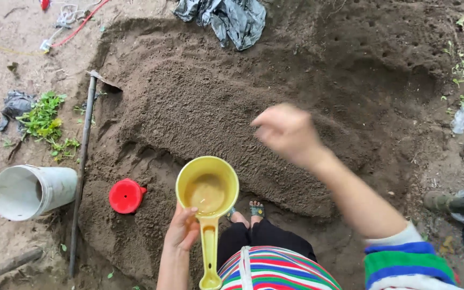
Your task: The person holds a yellow plastic scoop containing seeds and repeatedly takes a pinch of seeds with their right hand to scatter them over a prepared soil bed. The person moves along the bed, distributing the seeds evenly across the surface.
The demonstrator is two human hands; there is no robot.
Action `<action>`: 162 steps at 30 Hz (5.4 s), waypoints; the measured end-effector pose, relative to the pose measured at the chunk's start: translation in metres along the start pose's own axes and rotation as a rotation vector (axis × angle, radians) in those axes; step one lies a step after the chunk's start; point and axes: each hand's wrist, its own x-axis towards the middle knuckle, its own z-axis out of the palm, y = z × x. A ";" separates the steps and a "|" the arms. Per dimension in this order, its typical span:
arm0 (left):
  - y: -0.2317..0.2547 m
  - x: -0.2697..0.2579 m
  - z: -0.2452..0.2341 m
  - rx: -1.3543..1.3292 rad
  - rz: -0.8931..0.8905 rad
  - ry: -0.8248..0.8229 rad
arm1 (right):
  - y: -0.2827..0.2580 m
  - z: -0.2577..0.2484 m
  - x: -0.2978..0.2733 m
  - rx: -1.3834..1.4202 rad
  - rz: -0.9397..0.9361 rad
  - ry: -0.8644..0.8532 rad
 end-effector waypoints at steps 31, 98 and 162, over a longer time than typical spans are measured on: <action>0.019 0.010 0.002 0.085 0.047 -0.057 | 0.043 -0.075 0.043 -0.376 0.019 0.128; 0.341 0.182 -0.114 0.145 0.021 -0.114 | 0.145 0.174 0.244 -0.595 0.149 0.144; 0.305 0.127 -0.142 0.051 0.050 0.196 | 0.073 0.111 0.301 -0.450 -0.282 0.603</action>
